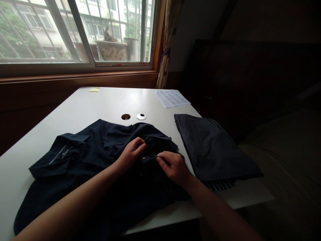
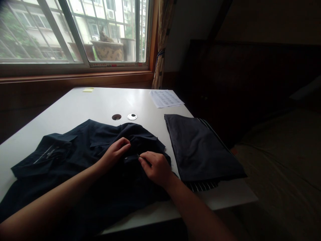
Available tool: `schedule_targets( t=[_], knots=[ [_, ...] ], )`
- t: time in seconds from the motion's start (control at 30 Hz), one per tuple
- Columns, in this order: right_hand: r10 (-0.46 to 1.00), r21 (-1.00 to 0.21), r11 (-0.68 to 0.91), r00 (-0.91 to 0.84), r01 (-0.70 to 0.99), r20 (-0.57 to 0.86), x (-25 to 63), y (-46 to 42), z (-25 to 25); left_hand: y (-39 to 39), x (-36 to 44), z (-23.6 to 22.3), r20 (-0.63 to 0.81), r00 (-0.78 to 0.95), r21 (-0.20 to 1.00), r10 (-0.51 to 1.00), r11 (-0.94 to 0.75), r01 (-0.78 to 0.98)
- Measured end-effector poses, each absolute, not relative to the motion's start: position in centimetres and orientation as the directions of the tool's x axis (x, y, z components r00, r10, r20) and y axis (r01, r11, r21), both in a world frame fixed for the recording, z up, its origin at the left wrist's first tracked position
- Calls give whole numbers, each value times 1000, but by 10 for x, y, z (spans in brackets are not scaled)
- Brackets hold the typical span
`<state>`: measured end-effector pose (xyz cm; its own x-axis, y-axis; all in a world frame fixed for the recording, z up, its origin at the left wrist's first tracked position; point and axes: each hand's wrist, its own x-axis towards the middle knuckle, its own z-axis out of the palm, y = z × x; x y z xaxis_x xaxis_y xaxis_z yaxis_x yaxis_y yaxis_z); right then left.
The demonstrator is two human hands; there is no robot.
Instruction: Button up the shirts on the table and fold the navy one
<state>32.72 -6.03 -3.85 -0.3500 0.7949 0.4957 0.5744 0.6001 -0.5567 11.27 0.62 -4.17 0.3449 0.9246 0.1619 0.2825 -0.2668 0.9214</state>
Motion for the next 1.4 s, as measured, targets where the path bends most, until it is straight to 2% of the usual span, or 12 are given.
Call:
schedule_targets(
  t=[0.17, 0.5, 0.8, 1.0, 1.4],
  knots=[
    [788, -571, 594, -267, 567, 555, 330, -62, -35, 2, 114, -40, 182, 350, 917, 919, -287, 277],
    [823, -600, 541, -225, 589, 521, 330, -60, -36, 3, 111, -40, 153, 366, 930, 918, -258, 260],
    [837, -600, 518, -218, 610, 501, 330, -60, -38, 4, 111, -39, 158, 393, 937, 906, -263, 229],
    [875, -640, 460, -193, 616, 443, 331, -62, -36, 4, 112, -39, 171, 385, 946, 907, -261, 194],
    [851, -646, 515, -248, 564, 462, 333, -62, -36, 4, 110, -40, 175, 404, 938, 898, -277, 209]
  ],
)
